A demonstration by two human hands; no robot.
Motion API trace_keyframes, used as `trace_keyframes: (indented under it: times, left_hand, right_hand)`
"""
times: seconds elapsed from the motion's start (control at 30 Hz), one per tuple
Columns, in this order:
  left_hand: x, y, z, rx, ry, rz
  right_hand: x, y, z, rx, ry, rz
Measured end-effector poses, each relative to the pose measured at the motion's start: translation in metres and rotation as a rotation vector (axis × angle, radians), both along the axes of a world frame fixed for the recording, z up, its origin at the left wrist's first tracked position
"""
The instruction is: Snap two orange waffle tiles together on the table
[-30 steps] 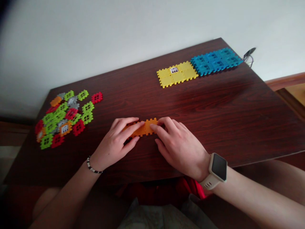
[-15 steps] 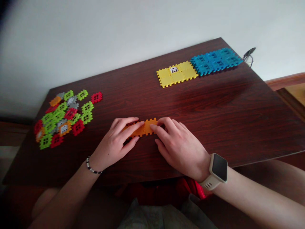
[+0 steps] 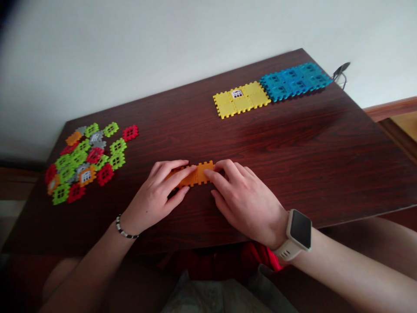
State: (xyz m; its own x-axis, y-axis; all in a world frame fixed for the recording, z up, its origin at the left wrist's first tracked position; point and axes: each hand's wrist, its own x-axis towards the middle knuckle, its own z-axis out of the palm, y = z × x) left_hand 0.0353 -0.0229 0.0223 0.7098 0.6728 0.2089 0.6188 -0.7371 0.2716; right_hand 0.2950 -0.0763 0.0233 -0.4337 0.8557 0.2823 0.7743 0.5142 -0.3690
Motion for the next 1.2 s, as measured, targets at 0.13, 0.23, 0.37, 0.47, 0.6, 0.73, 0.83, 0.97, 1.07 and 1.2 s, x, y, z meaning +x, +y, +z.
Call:
trace_keyframes:
  times: [0.13,0.23,0.37,0.47,0.6,0.73,0.83,0.97,1.07,1.2]
  left_hand:
    - [-0.0002,-0.0001,0.0001,-0.006,0.007,0.004]
    - [-0.0001,0.0001,-0.0003,-0.007,0.005,0.006]
    - [0.0,0.0007,-0.0005,-0.009,-0.002,0.005]
    - [-0.0003,0.0007,-0.0003,-0.019,-0.008,0.004]
    - [-0.0007,0.0001,0.0005,-0.015,-0.007,0.002]
    - [-0.0007,0.0002,0.0005,-0.004,-0.006,-0.003]
    - [-0.0007,0.0003,-0.0001,-0.01,-0.009,-0.005]
    - [-0.001,0.0,-0.0006,-0.007,-0.019,-0.007]
    - [-0.0013,0.0002,-0.0004,-0.013,-0.024,-0.005]
    - [-0.0012,0.0008,-0.0009,-0.014,-0.026,-0.005]
  right_hand:
    - [0.0,0.0,0.0008,-0.021,0.005,-0.002]
    - [0.0001,0.0,0.0018,-0.022,0.007,0.0]
    - [0.0003,-0.0003,0.0016,-0.018,0.01,0.002]
    - [0.0005,-0.0005,0.0004,-0.026,0.013,0.002]
    - [0.0008,-0.0004,-0.0005,-0.027,0.009,0.0]
    - [0.0008,-0.0004,-0.0002,-0.025,0.014,0.002]
    - [0.0009,-0.0006,-0.0002,-0.038,0.021,0.002]
    - [0.0012,-0.0007,-0.0005,-0.045,0.022,0.001]
    - [0.0013,-0.0006,-0.0003,-0.045,0.027,0.0]
    - [0.0013,-0.0004,0.0002,-0.048,0.025,0.002]
